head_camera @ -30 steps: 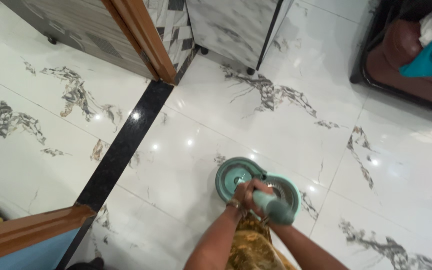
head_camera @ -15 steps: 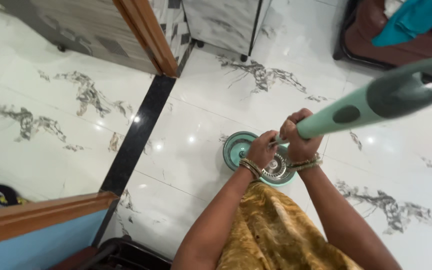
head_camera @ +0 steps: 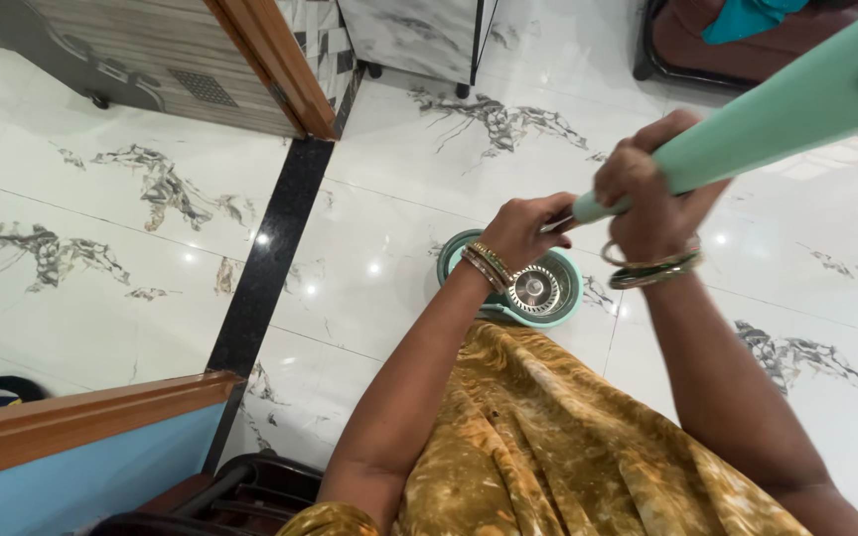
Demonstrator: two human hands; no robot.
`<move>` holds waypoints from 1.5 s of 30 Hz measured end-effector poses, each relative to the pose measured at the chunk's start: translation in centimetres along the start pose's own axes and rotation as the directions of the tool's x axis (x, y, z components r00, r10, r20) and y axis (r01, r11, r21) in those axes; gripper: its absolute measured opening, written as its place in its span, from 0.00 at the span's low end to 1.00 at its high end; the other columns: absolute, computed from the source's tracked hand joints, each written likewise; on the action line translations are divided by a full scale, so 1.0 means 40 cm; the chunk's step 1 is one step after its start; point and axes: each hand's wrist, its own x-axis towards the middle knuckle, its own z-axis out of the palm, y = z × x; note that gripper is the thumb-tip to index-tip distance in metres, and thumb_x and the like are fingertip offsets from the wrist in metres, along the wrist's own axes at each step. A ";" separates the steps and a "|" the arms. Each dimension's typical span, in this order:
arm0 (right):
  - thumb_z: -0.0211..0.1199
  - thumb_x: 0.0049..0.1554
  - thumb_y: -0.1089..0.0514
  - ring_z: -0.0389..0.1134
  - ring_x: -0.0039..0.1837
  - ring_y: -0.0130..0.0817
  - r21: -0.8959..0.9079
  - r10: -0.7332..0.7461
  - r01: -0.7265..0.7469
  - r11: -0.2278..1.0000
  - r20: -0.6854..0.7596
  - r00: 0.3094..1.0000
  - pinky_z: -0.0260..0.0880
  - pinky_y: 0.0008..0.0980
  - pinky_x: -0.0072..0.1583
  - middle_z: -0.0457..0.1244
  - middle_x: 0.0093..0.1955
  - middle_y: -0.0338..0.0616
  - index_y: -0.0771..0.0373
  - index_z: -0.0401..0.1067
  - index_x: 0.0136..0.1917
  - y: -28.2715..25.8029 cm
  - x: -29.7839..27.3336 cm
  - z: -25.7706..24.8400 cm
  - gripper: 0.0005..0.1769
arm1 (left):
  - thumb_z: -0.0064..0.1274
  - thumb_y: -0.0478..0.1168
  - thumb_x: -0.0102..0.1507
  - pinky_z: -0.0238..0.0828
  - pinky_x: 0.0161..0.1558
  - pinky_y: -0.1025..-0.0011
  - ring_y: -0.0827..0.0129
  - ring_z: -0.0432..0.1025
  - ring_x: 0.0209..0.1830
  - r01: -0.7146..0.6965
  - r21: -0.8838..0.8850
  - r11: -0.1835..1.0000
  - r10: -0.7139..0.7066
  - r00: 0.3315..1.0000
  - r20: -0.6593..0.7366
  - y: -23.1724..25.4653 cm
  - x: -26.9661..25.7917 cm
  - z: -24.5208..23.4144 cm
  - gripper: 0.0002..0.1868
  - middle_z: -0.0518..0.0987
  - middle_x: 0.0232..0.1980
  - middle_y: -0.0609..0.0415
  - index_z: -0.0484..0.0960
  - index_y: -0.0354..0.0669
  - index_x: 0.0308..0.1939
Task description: The person mops a tiled floor using a spin mop and bucket. They move around a sink, a rug, and furniture, periodically wringing the mop in the bucket before continuing to mop different areas.
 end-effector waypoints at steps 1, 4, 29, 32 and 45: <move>0.50 0.60 0.71 0.59 0.25 0.31 -0.011 -0.044 0.044 0.999 -0.011 0.999 0.64 0.30 0.28 0.56 0.27 0.44 0.69 0.60 0.39 -0.018 0.027 -0.005 0.06 | 0.68 0.35 0.53 0.82 0.44 0.68 0.65 0.84 0.41 -0.011 0.006 1.000 0.011 1.000 0.007 0.031 0.013 -0.013 0.28 0.87 0.43 0.54 0.79 0.50 0.57; 0.50 0.62 0.68 0.57 0.23 0.31 -0.055 -0.110 0.108 0.993 -0.040 0.993 0.61 0.32 0.29 0.55 0.27 0.43 0.69 0.60 0.41 -0.085 0.073 -0.050 0.07 | 0.69 0.37 0.53 0.82 0.43 0.68 0.65 0.84 0.40 -0.088 0.020 0.996 0.088 0.996 0.025 0.130 0.052 -0.030 0.29 0.87 0.43 0.53 0.78 0.51 0.58; 0.52 0.65 0.70 0.59 0.25 0.33 -0.259 -0.022 0.003 0.966 -0.070 0.997 0.63 0.31 0.33 0.53 0.32 0.44 0.69 0.62 0.45 -0.269 0.050 -0.278 0.05 | 0.69 0.42 0.55 0.84 0.46 0.72 0.71 0.85 0.41 -0.328 -0.122 0.937 0.348 0.908 0.234 0.256 0.211 0.159 0.33 0.88 0.43 0.57 0.74 0.53 0.64; 0.52 0.64 0.71 0.59 0.25 0.32 -0.241 -0.094 0.052 0.969 -0.164 0.982 0.63 0.31 0.33 0.53 0.32 0.44 0.69 0.62 0.45 -0.232 0.035 -0.280 0.04 | 0.70 0.42 0.55 0.83 0.47 0.71 0.70 0.84 0.42 -0.307 -0.135 0.942 0.333 0.904 0.267 0.205 0.205 0.197 0.32 0.88 0.44 0.56 0.75 0.52 0.62; 0.60 0.61 0.64 0.69 0.37 0.28 0.172 0.125 -0.068 0.983 -0.349 0.929 0.75 0.26 0.38 0.63 0.42 0.43 0.66 0.64 0.50 0.112 -0.126 -0.356 0.07 | 0.60 0.38 0.59 0.54 0.84 0.60 0.57 0.55 0.84 -0.402 -0.397 0.825 0.481 0.869 0.119 0.221 0.251 0.117 0.51 0.60 0.83 0.45 0.49 0.41 0.82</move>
